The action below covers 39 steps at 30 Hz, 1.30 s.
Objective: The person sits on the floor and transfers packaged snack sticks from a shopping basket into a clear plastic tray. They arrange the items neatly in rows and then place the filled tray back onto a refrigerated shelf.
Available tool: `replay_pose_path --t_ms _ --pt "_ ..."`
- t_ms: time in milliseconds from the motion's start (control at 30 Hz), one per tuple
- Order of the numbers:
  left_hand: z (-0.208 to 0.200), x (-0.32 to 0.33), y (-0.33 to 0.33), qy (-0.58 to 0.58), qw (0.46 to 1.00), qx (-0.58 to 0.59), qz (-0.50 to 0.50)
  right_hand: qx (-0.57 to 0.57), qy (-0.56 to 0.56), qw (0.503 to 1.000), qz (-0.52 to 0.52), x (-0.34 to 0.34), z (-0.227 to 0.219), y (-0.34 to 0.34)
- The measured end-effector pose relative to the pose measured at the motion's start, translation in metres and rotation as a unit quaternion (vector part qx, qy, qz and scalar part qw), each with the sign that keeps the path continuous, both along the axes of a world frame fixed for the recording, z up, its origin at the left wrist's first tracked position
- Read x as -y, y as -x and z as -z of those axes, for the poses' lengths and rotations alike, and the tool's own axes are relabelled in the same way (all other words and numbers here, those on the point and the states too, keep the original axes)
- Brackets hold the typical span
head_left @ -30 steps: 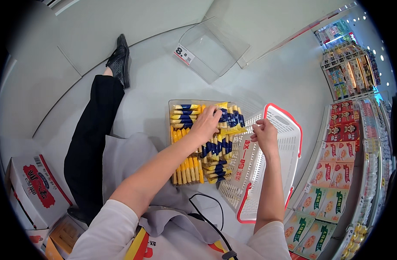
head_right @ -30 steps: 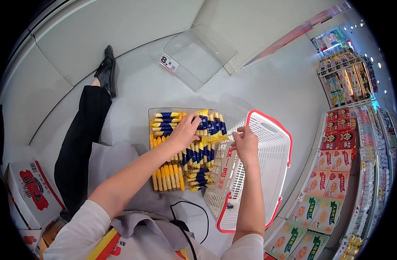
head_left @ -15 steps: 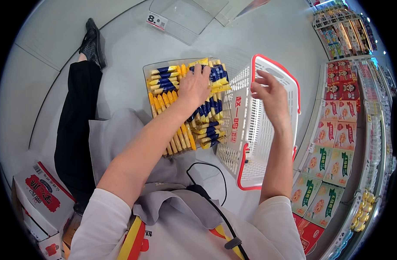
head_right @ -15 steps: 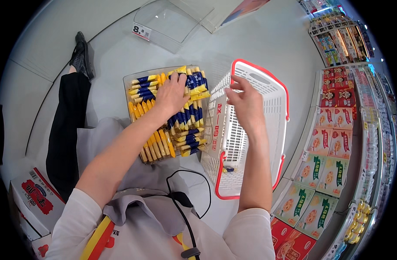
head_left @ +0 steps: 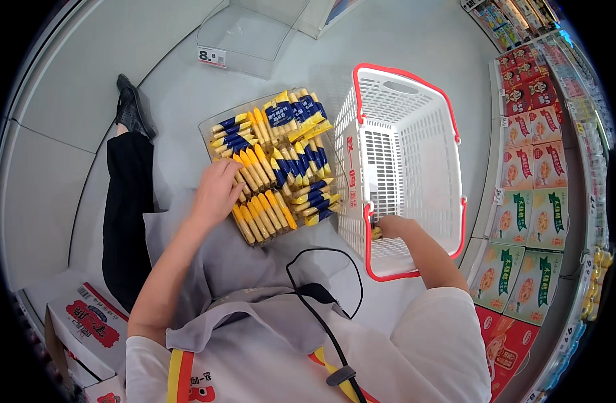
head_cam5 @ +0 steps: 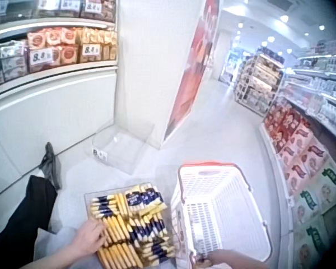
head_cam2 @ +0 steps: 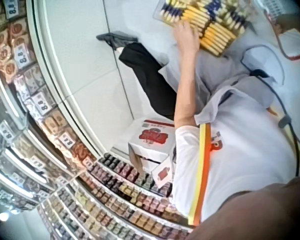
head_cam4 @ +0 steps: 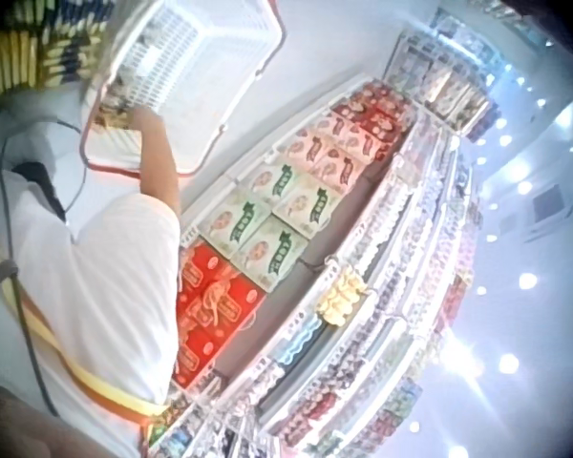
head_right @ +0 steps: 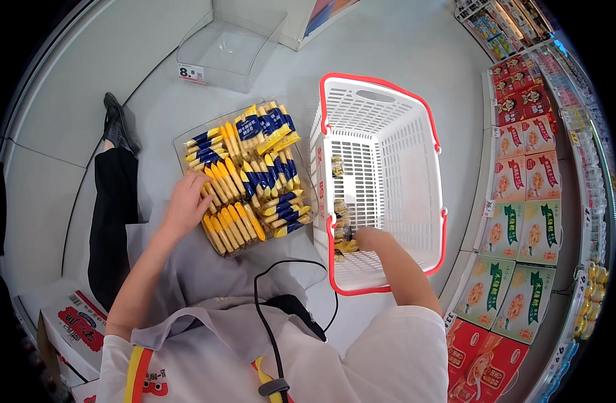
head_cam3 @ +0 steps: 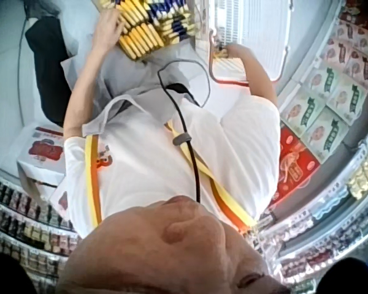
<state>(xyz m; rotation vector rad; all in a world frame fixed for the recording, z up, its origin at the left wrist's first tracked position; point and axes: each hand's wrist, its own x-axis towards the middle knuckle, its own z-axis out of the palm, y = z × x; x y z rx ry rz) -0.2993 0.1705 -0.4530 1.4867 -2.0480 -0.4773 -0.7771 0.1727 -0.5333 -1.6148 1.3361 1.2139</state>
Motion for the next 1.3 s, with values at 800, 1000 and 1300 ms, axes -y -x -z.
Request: replay_pose_path --t_ms 800,1000,1300 --pt "0.035 -0.008 0.013 0.106 0.994 -0.011 -0.030 0.140 0.285 0.947 0.044 0.039 -0.060 -0.023" --pt "0.040 -0.014 0.006 0.099 0.994 -0.019 -0.035 0.397 0.400 0.743 0.361 0.069 -0.243 -0.152" --pt "0.022 -0.005 0.009 0.072 0.997 0.005 -0.007 0.239 0.466 0.845 0.105 0.156 -0.113 -0.323"
